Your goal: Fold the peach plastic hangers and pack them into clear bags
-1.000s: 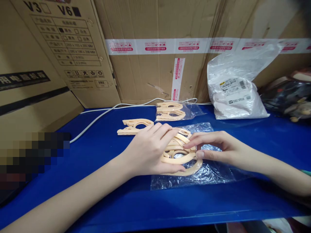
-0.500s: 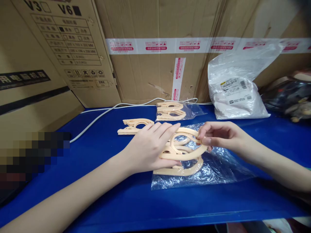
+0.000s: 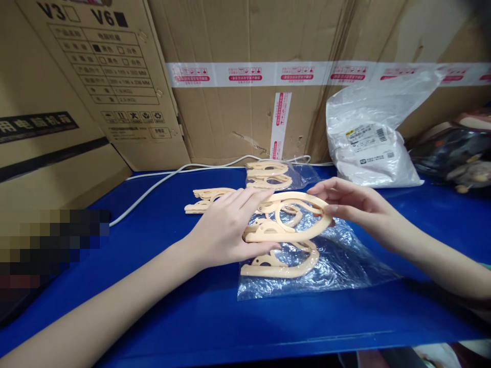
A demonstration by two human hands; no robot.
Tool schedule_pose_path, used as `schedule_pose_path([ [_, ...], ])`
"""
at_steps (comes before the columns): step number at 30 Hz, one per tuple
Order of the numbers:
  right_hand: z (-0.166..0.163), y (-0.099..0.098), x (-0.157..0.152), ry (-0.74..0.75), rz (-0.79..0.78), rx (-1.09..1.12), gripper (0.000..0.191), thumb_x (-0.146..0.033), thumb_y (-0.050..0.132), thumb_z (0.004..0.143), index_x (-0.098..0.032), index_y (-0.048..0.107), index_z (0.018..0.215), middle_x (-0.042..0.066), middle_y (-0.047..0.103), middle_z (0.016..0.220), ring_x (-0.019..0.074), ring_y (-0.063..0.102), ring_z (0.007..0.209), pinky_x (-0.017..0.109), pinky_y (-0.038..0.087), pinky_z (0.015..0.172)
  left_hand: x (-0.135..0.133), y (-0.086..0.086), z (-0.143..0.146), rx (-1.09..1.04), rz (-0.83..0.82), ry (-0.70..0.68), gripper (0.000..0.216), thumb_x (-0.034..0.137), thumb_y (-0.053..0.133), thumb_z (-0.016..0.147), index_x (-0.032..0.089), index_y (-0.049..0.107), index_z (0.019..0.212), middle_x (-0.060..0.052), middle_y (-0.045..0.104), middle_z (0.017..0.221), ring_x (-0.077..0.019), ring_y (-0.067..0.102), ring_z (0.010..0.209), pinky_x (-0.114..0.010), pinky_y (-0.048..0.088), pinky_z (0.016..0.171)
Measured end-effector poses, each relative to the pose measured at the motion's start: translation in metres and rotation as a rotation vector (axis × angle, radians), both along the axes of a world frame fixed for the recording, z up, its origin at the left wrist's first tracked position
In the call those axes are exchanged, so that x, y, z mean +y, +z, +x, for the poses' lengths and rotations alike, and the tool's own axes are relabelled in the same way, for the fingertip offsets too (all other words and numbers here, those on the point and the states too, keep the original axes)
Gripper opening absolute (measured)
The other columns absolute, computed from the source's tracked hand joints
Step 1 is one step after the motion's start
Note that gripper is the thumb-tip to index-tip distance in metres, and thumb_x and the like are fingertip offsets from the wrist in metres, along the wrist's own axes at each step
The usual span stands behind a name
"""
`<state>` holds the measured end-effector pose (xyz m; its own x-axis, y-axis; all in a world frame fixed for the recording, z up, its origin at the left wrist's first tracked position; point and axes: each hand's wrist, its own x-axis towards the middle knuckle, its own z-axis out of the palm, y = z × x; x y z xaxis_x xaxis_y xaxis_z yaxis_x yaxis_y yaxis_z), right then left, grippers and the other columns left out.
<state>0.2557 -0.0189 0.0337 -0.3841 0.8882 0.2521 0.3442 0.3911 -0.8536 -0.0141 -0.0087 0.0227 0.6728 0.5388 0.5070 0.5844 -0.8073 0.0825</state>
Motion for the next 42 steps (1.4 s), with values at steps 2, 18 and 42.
schedule_pose_path([
  [2,-0.001,0.000,-0.003,0.025,0.161,-0.163,0.035,-0.039,0.060,0.088,-0.026,0.054,0.119,0.005,0.064,0.110,0.0201,0.062,0.090,0.032,0.052,0.074,-0.001,-0.001,0.001,-0.009,-0.012,0.004,0.072,0.057,0.063,0.080,0.015,0.042,0.135,-0.013,0.058,0.130,-0.0277,0.055,0.118,-0.042,0.046,0.098],
  [18,-0.021,-0.007,-0.022,0.084,0.874,-0.761,0.072,-0.044,0.058,0.087,-0.022,0.027,0.148,0.016,0.056,0.129,0.0299,0.056,0.112,0.043,0.048,0.086,-0.016,-0.002,0.017,0.057,0.108,-0.062,0.062,0.053,0.055,0.086,0.010,0.047,0.129,-0.014,0.061,0.125,-0.0266,0.059,0.109,-0.038,0.046,0.089],
  [42,0.092,0.032,0.019,-0.230,-0.053,-0.877,0.091,-0.068,0.062,0.069,-0.024,0.037,0.145,0.013,0.062,0.128,0.0332,0.061,0.113,0.043,0.049,0.096,-0.001,0.008,-0.004,0.084,0.253,0.065,0.060,0.051,0.053,0.090,0.010,0.045,0.134,-0.014,0.061,0.125,-0.0273,0.059,0.109,-0.038,0.045,0.088],
])
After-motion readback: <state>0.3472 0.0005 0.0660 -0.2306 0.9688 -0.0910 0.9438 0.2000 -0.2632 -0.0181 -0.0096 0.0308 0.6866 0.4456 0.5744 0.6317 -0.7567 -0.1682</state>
